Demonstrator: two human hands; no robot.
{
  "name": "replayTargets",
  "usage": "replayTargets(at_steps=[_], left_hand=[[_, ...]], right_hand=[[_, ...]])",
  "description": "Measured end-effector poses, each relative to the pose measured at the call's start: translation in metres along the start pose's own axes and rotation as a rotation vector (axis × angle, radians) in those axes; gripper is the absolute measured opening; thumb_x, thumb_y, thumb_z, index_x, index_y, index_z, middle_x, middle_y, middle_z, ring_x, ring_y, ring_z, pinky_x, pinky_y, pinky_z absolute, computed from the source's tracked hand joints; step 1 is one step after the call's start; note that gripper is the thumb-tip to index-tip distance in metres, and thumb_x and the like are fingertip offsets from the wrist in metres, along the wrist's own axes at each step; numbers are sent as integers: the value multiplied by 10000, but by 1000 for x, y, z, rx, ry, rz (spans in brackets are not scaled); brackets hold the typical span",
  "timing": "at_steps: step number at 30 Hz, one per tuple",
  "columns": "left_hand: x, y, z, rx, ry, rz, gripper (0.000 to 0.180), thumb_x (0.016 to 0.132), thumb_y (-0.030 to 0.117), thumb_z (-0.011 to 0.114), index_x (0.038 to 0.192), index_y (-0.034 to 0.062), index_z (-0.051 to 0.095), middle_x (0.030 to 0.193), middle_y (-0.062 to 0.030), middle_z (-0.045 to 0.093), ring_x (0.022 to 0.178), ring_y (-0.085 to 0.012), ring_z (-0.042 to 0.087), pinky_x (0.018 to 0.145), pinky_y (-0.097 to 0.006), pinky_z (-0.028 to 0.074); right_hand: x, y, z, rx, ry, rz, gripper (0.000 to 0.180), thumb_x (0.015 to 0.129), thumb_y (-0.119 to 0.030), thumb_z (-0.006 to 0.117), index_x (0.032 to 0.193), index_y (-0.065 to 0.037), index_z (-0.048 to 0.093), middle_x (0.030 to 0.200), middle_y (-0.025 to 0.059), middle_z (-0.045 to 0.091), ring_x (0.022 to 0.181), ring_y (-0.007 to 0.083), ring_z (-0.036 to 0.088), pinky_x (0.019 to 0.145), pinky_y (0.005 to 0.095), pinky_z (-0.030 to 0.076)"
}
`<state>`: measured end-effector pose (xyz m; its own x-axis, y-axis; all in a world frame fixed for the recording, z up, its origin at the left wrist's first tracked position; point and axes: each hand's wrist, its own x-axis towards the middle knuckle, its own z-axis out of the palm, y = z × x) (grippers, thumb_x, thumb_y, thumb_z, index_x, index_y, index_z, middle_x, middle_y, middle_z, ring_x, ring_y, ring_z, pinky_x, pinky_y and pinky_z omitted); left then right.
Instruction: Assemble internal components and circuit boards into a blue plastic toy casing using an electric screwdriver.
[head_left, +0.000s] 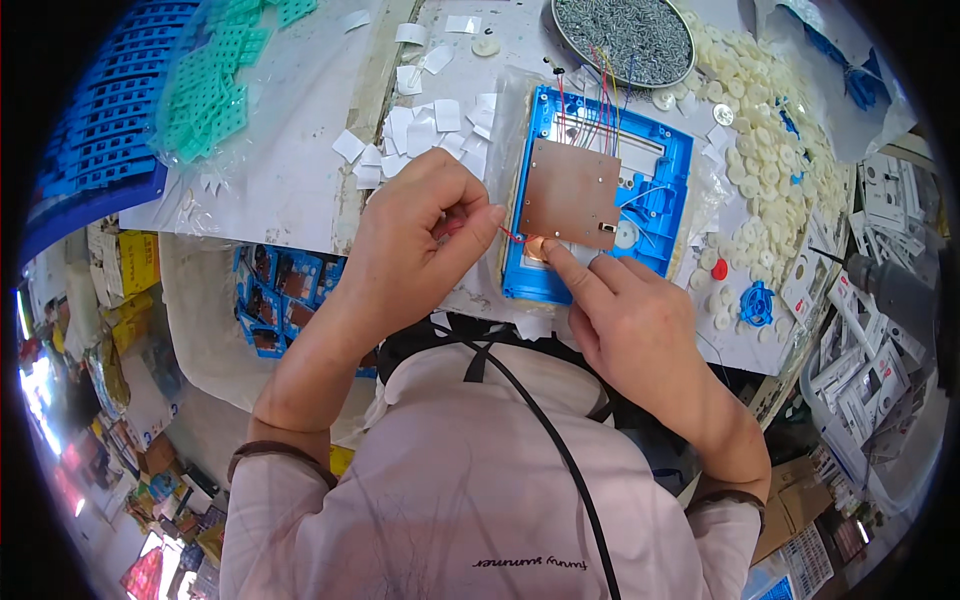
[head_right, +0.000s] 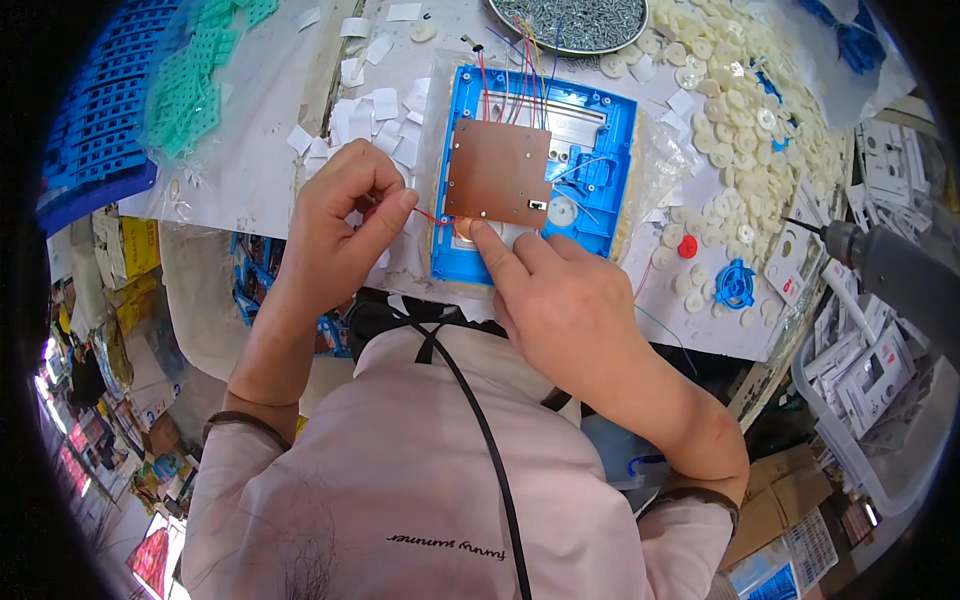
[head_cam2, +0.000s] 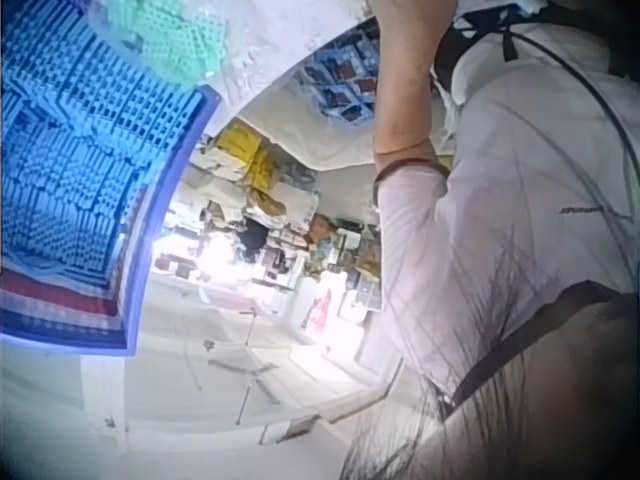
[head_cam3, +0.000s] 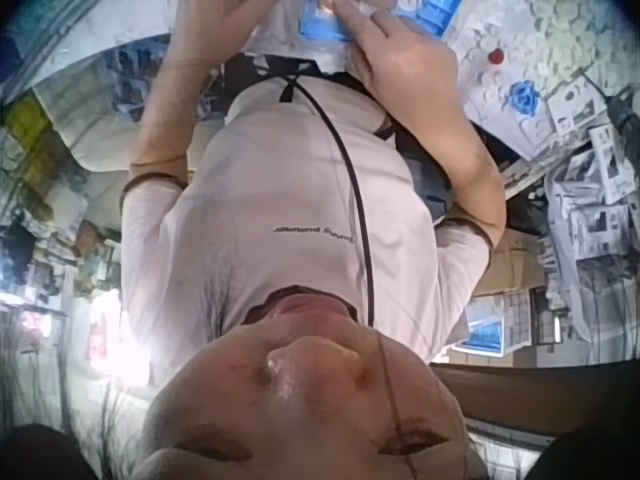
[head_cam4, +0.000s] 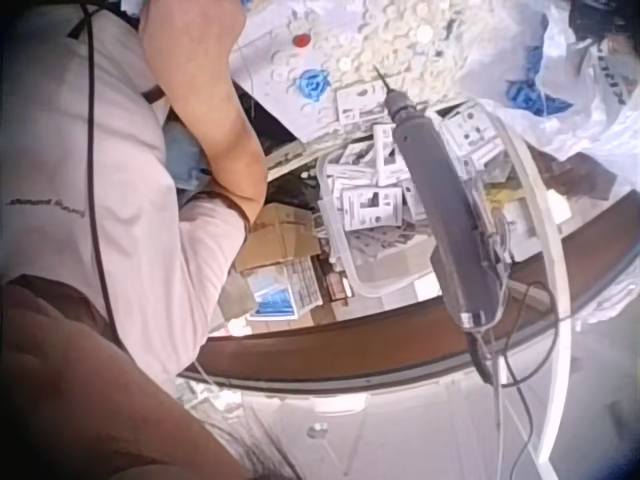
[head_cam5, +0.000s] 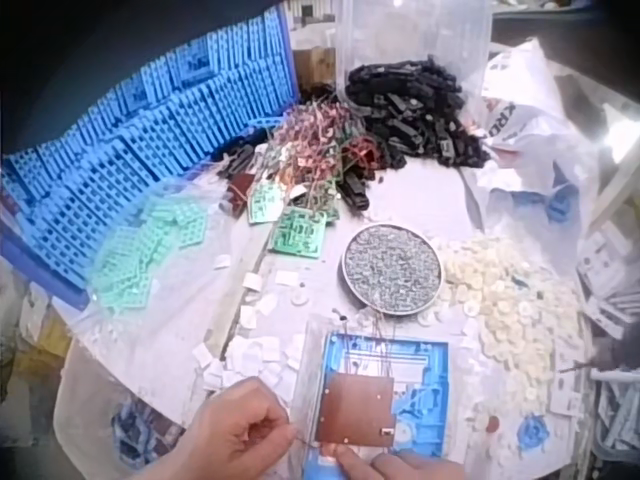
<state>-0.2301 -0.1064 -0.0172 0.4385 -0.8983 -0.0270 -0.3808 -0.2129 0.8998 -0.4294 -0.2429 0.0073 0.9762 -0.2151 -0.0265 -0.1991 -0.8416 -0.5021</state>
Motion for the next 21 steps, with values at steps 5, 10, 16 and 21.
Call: replayTargets(at_steps=[5, 10, 16, 21], left_hand=[[-4, 5, -4, -137, -45, -253, 104, 939, 76, 694, 900, 10, 624, 870, -41, 621, 711, -80, 535, 601, -254, 423], [-13, 12, -3, -391, 41, -163, 81, 945, 19, 680, 1017, -1, 647, 955, -20, 662, 833, -58, 607, 712, -215, 488], [-12, 24, 0, -487, -1, -71, 190, 900, -92, 648, 1080, -36, 675, 1006, -61, 667, 892, -116, 621, 765, -236, 484], [1, 27, 8, -346, -117, 129, 164, 877, -58, 696, 1031, -5, 717, 999, -69, 677, 856, -115, 632, 694, -242, 490]], right_hand=[[-6, 8, -4, 32, 7, -16, 533, 742, -90, 755, 1265, -36, 669, 850, 55, 598, 770, 239, 620, 637, 361, 528], [-7, 2, -2, -44, 5, -74, 506, 737, -94, 751, 1235, -25, 689, 836, 56, 574, 764, 232, 592, 625, 349, 507], [-4, -9, -2, -172, -75, -43, 504, 747, -114, 733, 1242, -27, 694, 826, 51, 547, 753, 221, 578, 613, 336, 489], [-4, 2, -13, -51, 56, -82, 473, 737, -81, 743, 1205, -29, 697, 851, 57, 583, 785, 243, 600, 627, 370, 506]])
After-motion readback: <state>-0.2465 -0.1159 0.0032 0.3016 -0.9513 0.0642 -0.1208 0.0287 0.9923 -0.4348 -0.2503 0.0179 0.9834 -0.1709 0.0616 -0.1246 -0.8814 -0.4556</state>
